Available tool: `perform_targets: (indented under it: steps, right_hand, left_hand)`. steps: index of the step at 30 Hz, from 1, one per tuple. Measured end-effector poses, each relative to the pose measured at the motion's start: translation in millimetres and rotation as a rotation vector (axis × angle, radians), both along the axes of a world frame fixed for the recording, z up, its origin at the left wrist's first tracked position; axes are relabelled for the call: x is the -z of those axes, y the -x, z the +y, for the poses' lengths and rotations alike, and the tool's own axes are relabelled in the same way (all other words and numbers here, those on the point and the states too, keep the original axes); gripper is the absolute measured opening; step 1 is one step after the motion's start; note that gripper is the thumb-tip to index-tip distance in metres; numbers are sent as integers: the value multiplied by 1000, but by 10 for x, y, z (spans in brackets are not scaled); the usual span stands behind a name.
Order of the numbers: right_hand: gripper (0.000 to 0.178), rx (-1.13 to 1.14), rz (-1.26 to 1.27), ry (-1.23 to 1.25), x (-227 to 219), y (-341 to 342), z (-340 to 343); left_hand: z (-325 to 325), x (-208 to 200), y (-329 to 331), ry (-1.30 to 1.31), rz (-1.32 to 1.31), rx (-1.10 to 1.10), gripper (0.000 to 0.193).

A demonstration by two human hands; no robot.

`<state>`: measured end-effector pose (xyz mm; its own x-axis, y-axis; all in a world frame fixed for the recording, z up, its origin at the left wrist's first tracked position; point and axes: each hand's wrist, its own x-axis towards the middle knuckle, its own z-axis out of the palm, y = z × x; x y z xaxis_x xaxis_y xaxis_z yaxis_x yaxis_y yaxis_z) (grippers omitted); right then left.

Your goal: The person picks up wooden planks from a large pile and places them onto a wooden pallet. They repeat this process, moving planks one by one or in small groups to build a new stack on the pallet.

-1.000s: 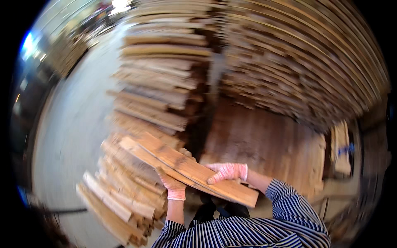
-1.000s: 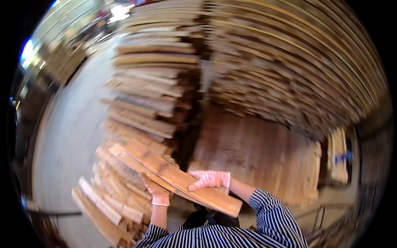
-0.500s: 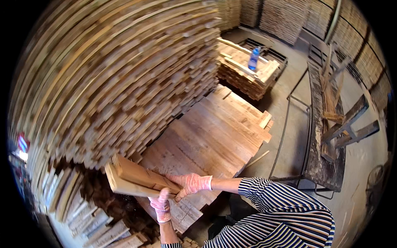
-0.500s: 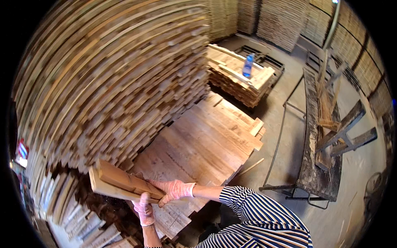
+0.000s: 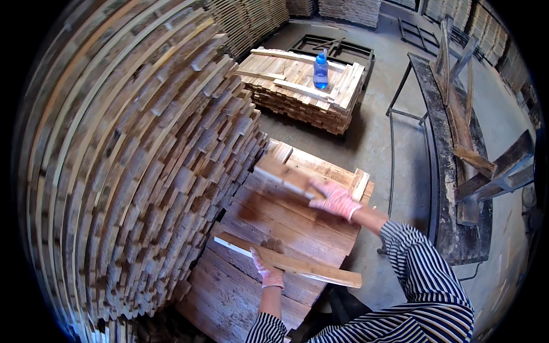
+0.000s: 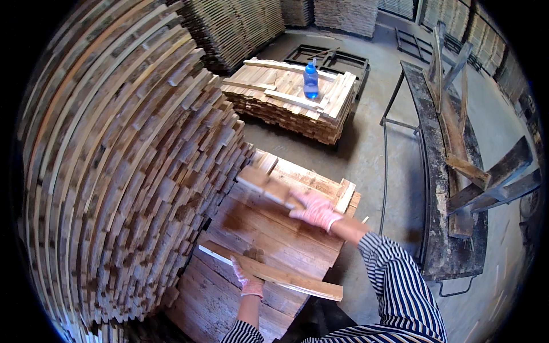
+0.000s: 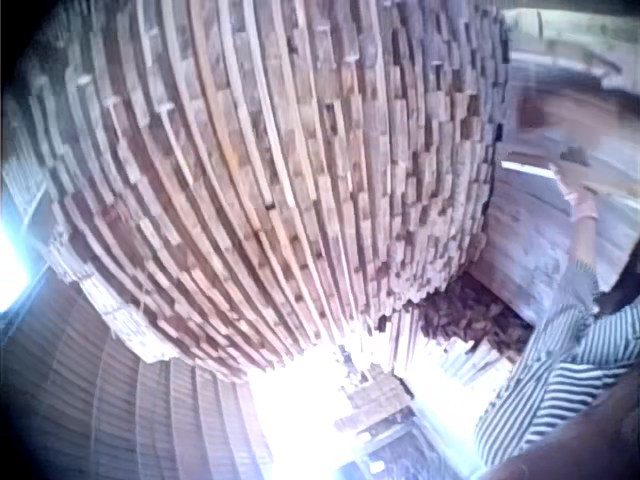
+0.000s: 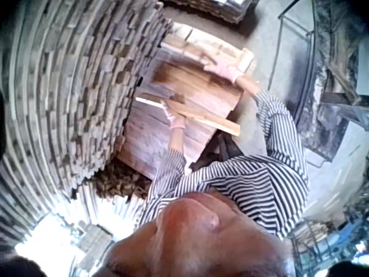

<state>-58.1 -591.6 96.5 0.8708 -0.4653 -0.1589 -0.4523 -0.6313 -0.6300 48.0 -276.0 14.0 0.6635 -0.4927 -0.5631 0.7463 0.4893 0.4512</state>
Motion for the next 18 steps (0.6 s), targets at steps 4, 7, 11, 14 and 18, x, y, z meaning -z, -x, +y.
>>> perform_targets:
  steps: [4,7,11,14,18]
  right_hand:
    - [72,43,44,154,530,-276,-674]
    - [60,69,188,162,844,-528,-657]
    - [62,-3,78,457,701,-607,-404]
    - [75,-259,16,49,149,-675,215]
    - [86,-384,-191,-377,161,-138,256]
  left_hand:
    - [-22,174,-3,-77,-7,39,75]
    - [-152,109,7,-120,-14,92,74]
    - [-131,215,-66,-142,11,73,78]
    - [-364,321,-220,-25,-79,66,87]
    - [-1601,-617,28,-76,-25,184,114]
